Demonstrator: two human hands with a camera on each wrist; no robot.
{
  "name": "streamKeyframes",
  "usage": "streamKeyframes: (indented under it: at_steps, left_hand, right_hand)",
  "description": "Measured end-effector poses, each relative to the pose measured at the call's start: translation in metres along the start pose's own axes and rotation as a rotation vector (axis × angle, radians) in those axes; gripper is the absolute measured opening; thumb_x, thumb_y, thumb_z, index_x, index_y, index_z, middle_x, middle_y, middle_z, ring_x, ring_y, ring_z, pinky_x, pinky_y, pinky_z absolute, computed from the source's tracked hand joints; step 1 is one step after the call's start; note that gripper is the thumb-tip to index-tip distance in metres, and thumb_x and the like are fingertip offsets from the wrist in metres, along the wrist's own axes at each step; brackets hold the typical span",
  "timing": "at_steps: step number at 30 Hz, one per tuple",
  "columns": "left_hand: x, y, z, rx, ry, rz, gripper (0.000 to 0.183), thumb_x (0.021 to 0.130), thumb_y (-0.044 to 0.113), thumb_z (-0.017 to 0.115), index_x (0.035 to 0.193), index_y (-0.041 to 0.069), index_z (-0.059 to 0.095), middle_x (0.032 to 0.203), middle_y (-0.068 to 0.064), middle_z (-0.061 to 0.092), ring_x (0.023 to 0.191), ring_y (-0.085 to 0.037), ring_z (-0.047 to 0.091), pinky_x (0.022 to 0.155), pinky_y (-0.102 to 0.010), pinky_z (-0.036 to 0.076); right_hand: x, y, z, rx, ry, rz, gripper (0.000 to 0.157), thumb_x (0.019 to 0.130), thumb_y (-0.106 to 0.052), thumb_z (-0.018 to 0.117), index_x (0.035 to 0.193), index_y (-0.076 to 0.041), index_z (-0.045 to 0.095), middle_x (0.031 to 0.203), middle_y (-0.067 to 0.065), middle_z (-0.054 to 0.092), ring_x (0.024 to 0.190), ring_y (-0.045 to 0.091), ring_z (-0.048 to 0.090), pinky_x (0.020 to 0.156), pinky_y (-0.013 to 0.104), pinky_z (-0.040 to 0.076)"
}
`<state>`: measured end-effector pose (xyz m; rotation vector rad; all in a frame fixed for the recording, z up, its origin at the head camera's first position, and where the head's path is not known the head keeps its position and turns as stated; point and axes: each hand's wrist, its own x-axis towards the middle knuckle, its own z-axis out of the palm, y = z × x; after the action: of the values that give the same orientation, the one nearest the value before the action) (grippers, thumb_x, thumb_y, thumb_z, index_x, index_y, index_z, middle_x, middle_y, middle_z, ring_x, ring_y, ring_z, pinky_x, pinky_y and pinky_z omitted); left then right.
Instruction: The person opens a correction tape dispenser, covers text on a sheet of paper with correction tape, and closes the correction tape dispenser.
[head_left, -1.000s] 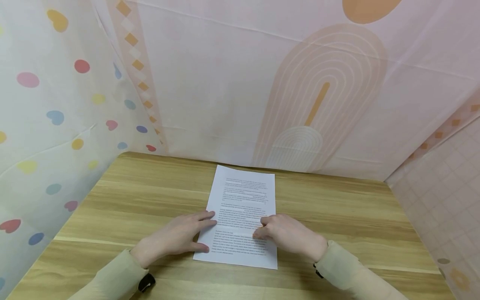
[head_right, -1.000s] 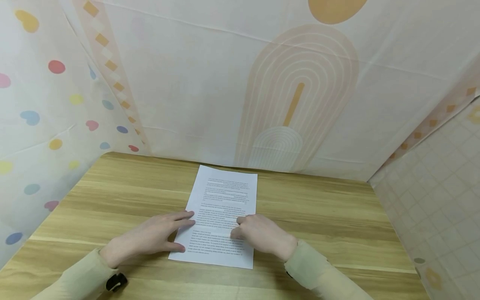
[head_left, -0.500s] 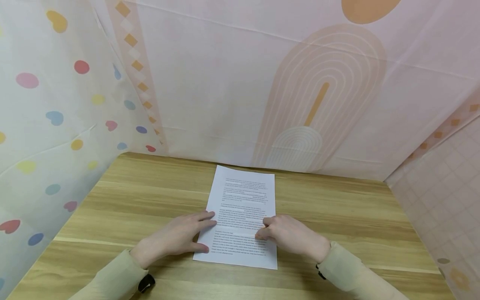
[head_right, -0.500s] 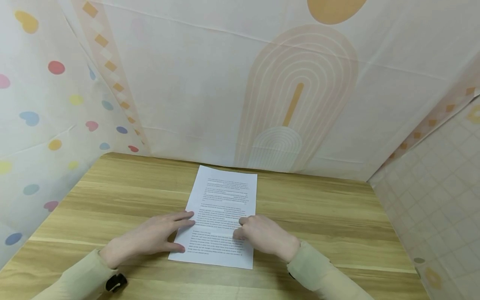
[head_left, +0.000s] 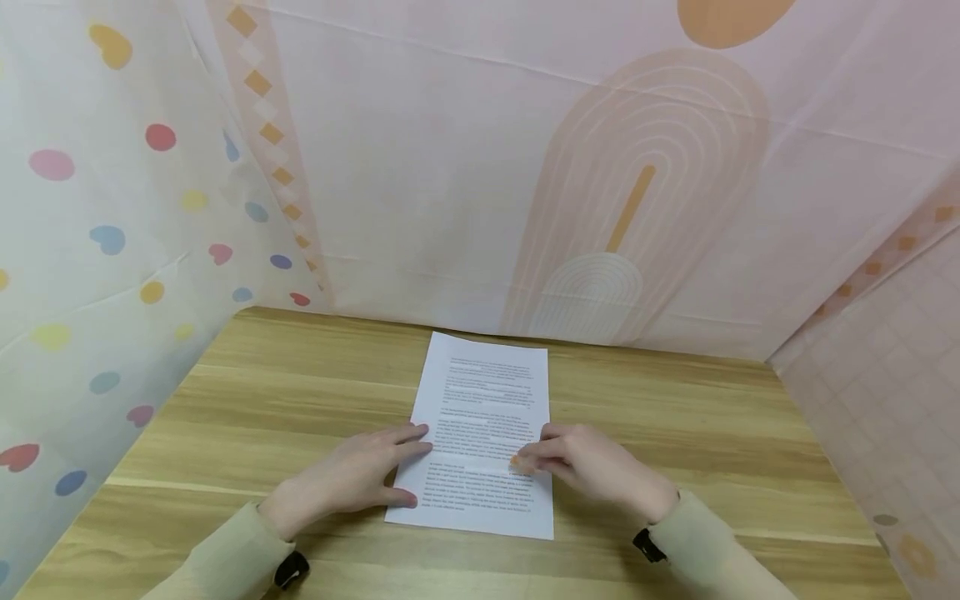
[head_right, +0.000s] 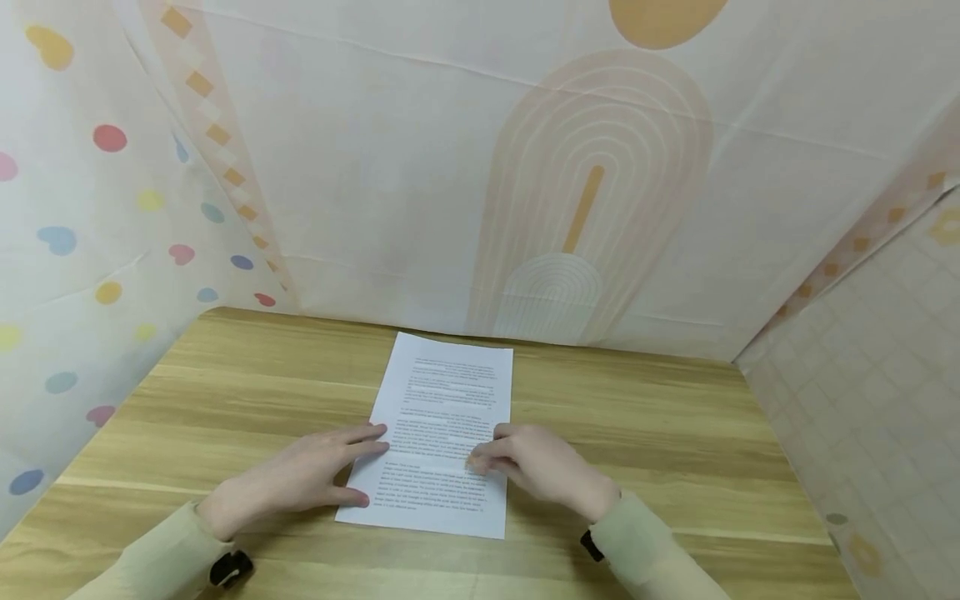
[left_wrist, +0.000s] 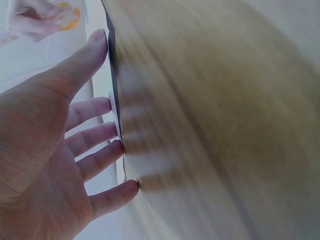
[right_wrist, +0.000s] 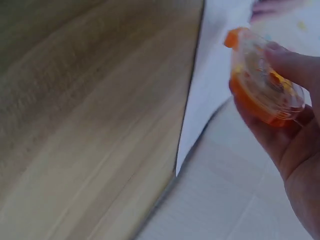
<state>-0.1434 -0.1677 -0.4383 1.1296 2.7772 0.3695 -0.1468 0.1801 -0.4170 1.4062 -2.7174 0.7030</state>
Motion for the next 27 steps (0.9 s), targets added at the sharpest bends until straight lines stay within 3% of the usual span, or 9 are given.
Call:
streamKeyframes:
  at_steps: [6,18,27]
  left_hand:
    - [-0.001,0.0,-0.001,0.006,0.007,0.001,0.071,0.081,0.044,0.08,0.136,0.005,0.059,0.145,-0.017,0.05,0.127,-0.037,0.052,0.1,-0.051,0.046]
    - [-0.001,0.003,-0.003,-0.002,-0.001,0.013,0.069,0.082,0.043,0.079,0.136,0.004,0.059,0.145,-0.019,0.049,0.129,-0.038,0.05,0.101,-0.054,0.044]
    - [-0.002,0.001,0.003,-0.002,0.008,0.018,0.069,0.083,0.045,0.076,0.136,0.003,0.059,0.146,-0.019,0.048,0.131,-0.038,0.048,0.098,-0.057,0.045]
  right_hand:
    - [-0.009,0.005,-0.007,0.085,0.136,0.006,0.031,0.09,-0.003,0.071,0.12,-0.012,0.073,0.1,-0.004,0.068,0.079,0.001,0.06,0.063,0.013,0.048]
    - [-0.016,0.0,0.001,0.097,0.278,0.002,0.031,0.089,-0.002,0.072,0.119,-0.011,0.073,0.096,-0.003,0.067,0.068,0.0,0.052,0.058,0.012,0.044]
    - [-0.013,-0.004,0.004,0.128,0.4,-0.059,0.03,0.088,0.002,0.071,0.117,-0.008,0.073,0.096,0.0,0.068,0.067,0.002,0.051,0.056,0.01,0.042]
